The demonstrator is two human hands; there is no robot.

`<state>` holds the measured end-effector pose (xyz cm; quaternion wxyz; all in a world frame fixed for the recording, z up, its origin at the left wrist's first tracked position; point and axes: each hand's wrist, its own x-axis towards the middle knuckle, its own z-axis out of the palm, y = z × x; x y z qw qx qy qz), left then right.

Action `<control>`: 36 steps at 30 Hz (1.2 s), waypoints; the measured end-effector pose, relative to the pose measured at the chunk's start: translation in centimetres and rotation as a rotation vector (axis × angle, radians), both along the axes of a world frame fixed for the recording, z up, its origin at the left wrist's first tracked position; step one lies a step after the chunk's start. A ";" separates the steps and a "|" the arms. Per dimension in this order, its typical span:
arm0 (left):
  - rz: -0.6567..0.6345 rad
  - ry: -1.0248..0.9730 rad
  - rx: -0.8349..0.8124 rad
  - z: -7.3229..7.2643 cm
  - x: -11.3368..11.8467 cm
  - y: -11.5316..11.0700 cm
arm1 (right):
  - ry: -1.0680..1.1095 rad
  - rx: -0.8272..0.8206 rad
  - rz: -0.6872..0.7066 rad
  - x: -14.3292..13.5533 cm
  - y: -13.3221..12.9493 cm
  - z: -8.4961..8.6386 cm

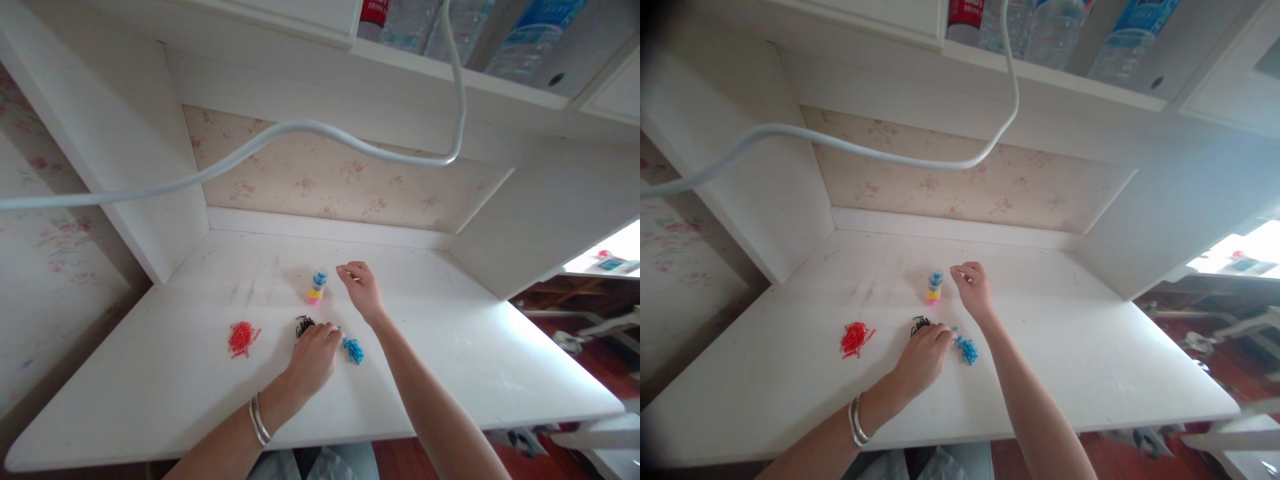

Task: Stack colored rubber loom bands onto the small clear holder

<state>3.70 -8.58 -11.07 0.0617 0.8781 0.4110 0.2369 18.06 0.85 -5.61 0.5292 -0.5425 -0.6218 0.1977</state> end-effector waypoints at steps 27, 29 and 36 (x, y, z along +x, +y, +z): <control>0.266 -0.389 0.061 7.9 -4.8 5.7 | -0.460 -0.328 0.165 4.7 -6.4 -7.6; 0.292 -0.363 0.085 8.6 -4.8 6.4 | -0.445 -0.319 0.166 4.8 -6.5 -7.6; 0.339 -0.273 0.092 8.8 -3.4 8.1 | -0.321 -0.276 0.152 4.9 -6.9 -7.9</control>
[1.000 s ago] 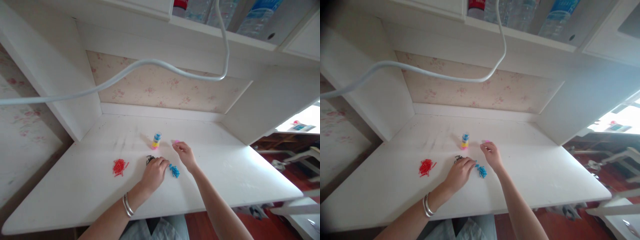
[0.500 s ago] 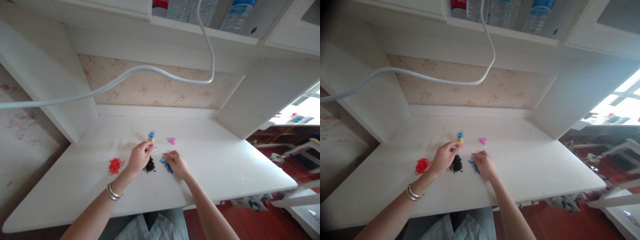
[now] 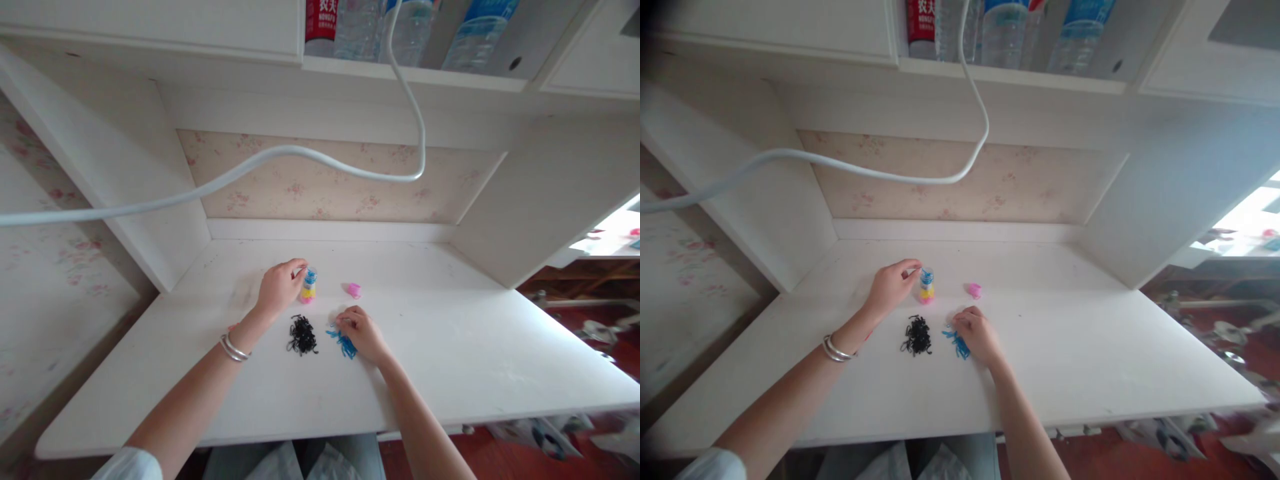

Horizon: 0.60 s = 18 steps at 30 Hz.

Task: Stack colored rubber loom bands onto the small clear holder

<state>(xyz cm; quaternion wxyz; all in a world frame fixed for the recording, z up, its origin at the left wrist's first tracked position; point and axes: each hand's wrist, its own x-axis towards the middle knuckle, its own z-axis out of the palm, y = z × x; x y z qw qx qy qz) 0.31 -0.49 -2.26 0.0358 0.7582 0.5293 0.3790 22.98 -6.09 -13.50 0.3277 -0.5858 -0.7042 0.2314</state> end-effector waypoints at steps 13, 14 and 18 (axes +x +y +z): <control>-0.033 -0.151 -0.016 -1.1 -1.6 -0.2 | 0.179 0.081 -0.115 0.3 0.5 -0.9; -0.026 -0.172 -0.015 -1.3 -2.0 -0.7 | 0.214 0.083 -0.137 0.3 0.6 -0.8; -0.040 -0.214 -0.063 -3.8 -3.3 -2.8 | 0.298 0.095 -0.211 -0.1 1.4 0.7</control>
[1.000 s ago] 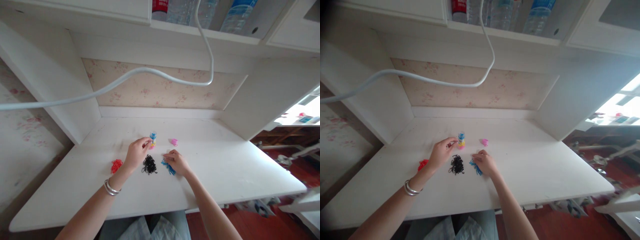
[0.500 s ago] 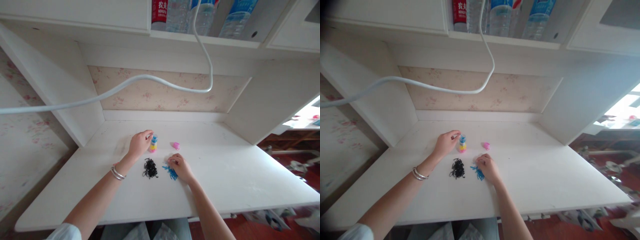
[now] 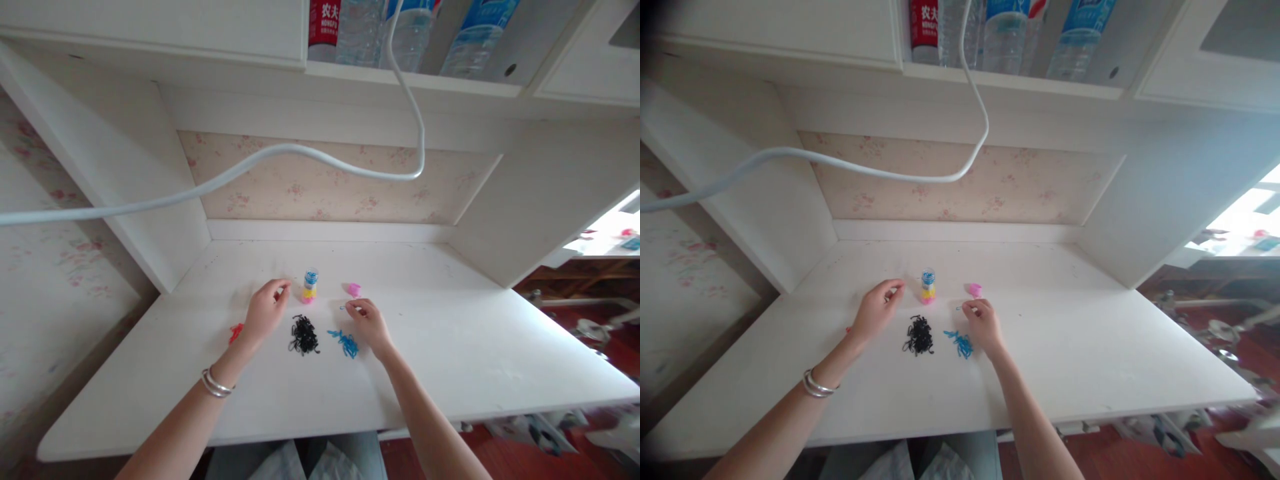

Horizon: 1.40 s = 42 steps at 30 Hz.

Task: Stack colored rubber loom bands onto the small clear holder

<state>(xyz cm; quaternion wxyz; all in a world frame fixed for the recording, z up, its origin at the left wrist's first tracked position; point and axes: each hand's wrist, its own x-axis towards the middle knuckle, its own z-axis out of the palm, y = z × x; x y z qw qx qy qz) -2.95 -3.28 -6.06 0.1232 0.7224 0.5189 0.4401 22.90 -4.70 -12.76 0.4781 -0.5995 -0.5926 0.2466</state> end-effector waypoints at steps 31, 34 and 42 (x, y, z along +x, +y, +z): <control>-0.046 0.062 -0.015 -3.8 -1.7 -2.3 | -0.461 0.168 0.119 -6.3 6.0 10.1; -0.044 0.075 -0.009 -3.8 -1.7 -2.3 | -0.415 0.190 0.083 -5.4 5.2 10.2; -0.032 0.112 0.023 -3.9 -0.6 -2.6 | -0.321 -0.027 0.168 -1.2 0.7 5.7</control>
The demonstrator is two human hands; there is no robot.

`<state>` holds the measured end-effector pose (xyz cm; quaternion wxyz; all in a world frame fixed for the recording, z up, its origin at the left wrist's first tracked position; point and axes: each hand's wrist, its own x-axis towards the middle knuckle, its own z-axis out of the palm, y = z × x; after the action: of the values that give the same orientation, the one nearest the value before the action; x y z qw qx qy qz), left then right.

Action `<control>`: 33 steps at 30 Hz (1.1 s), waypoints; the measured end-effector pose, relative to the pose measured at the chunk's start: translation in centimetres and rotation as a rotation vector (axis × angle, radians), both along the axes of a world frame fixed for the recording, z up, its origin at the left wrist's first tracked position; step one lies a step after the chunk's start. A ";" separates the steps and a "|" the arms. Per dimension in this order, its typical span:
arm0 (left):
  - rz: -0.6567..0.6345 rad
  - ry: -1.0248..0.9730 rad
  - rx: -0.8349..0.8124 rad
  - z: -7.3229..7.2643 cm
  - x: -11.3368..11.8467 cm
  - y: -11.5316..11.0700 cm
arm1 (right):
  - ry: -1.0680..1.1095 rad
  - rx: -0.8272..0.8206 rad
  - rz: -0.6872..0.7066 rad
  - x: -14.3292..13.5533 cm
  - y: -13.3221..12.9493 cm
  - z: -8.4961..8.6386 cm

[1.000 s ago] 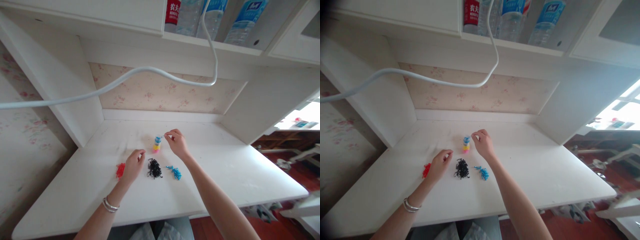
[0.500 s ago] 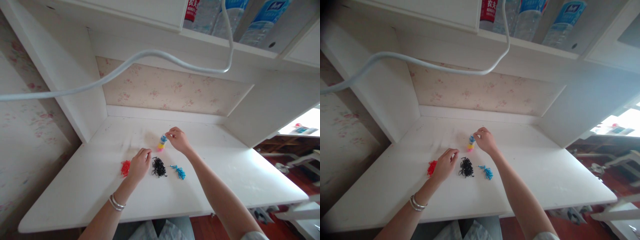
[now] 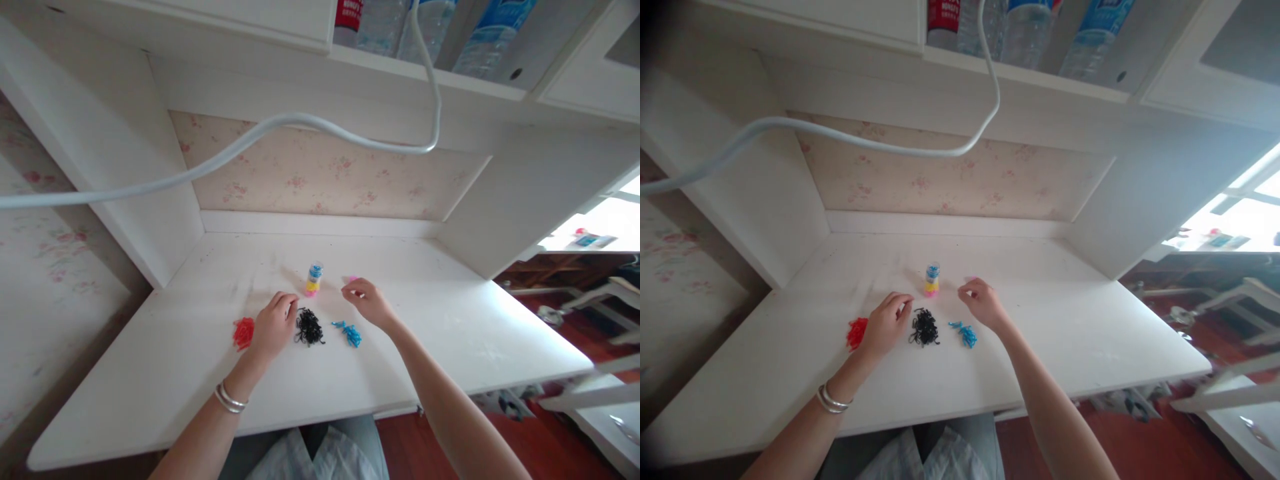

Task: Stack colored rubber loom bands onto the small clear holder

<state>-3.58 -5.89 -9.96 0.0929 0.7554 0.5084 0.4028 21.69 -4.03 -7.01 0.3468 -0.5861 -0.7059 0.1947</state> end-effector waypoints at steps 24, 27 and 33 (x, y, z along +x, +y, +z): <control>-0.267 0.624 -0.146 0.6 9.3 -1.6 | -0.069 -0.088 0.085 4.2 -5.7 -6.2; -0.261 0.630 -0.147 0.6 9.3 -1.5 | -0.073 -0.064 0.048 4.0 -5.8 -6.2; -0.226 0.592 -0.155 0.9 9.2 -0.9 | -0.006 -0.023 -0.019 4.0 -5.8 -6.7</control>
<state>5.62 -6.83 -9.09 0.0425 0.8821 0.4554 0.1128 25.68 -9.88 -13.68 0.3398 -0.5974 -0.6990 0.1978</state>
